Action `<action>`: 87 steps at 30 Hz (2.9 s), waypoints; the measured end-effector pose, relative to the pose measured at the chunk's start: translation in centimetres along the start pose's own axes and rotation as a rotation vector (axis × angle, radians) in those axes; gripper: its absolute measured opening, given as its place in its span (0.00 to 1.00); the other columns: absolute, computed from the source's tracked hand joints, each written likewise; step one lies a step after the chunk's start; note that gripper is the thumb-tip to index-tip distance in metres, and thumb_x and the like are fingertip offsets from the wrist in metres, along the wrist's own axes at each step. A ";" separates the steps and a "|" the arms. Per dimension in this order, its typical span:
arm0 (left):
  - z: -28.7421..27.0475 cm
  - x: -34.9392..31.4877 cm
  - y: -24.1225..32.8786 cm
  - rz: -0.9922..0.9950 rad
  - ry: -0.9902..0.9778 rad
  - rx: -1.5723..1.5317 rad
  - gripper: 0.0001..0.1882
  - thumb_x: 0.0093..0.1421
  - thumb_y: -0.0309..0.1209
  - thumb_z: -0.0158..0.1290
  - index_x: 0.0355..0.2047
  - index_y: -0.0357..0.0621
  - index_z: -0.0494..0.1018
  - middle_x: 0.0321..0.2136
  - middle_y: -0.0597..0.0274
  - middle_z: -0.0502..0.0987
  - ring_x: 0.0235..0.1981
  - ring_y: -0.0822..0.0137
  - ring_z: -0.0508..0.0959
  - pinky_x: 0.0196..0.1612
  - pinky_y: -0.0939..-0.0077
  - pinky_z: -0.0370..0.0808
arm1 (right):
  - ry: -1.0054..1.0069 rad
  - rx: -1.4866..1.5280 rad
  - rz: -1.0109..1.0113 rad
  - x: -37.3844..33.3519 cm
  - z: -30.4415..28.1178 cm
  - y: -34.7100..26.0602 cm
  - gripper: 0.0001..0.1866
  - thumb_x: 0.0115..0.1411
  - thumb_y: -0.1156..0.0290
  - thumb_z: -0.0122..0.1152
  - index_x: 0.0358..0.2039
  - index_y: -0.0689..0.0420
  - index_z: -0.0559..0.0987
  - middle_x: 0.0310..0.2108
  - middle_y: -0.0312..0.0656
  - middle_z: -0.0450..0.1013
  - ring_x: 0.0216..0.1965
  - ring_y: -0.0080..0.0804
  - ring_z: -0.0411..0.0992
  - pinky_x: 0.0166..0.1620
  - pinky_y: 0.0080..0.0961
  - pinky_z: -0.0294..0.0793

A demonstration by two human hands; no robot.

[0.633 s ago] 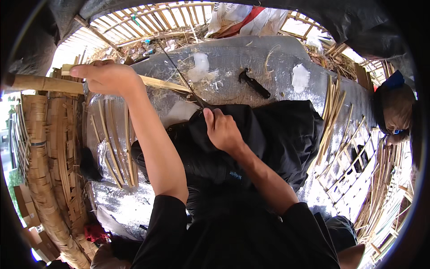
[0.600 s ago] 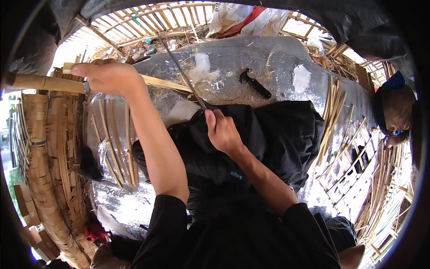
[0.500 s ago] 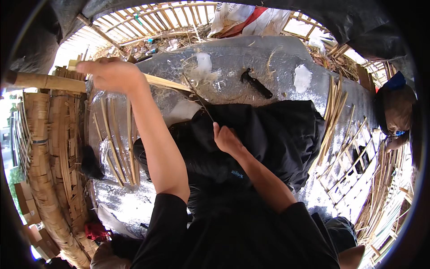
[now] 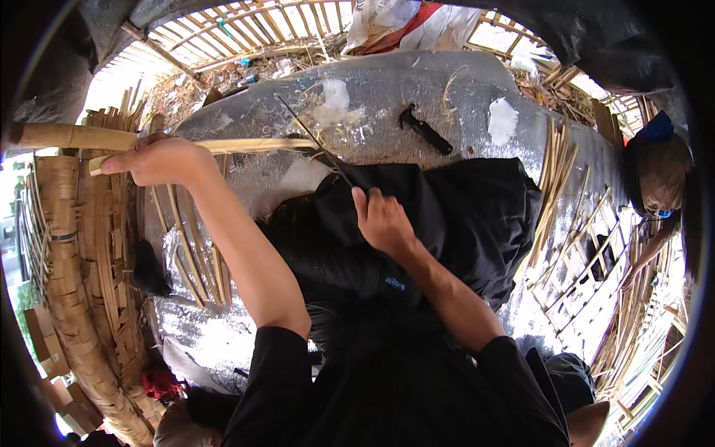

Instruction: The person carves thin strips of wood using a knife and holds several strips in their hand.

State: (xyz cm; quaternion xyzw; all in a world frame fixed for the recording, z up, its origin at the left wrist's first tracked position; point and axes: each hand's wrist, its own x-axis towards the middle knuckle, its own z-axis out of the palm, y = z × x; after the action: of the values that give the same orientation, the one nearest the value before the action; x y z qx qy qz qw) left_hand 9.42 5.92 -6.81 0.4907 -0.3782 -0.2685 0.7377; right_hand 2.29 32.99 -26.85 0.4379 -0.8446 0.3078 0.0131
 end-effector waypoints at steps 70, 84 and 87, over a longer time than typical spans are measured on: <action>-1.0 -2.4 5.7 -0.228 -0.468 -0.285 0.37 0.63 0.75 0.35 0.25 0.52 0.58 0.17 0.74 0.56 0.16 0.78 0.52 0.19 0.81 0.46 | -0.515 0.400 0.296 -2.9 -3.6 5.1 0.13 0.64 0.64 0.64 0.37 0.63 0.80 0.25 0.49 0.76 0.29 0.50 0.79 0.34 0.38 0.77; -0.4 -2.3 6.4 -0.225 -0.443 -0.298 0.37 0.64 0.75 0.31 0.23 0.52 0.58 0.16 0.74 0.56 0.14 0.78 0.51 0.17 0.81 0.47 | -0.558 0.489 0.518 -1.8 -5.4 4.2 0.24 0.63 0.58 0.65 0.32 0.72 0.73 0.27 0.58 0.77 0.36 0.60 0.78 0.38 0.42 0.78; -0.2 -2.1 6.0 -0.210 -0.475 -0.269 0.37 0.65 0.74 0.31 0.21 0.53 0.57 0.16 0.74 0.55 0.14 0.78 0.51 0.17 0.80 0.47 | -0.534 0.529 0.528 -1.9 -4.9 4.2 0.23 0.63 0.59 0.65 0.32 0.71 0.73 0.26 0.58 0.76 0.35 0.59 0.78 0.37 0.42 0.78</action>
State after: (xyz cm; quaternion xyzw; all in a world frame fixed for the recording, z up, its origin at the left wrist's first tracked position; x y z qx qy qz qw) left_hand 8.50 9.85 -1.87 0.3484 -0.4485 -0.4984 0.6550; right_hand -0.91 38.78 -25.59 0.2600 -0.7936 0.3819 -0.3959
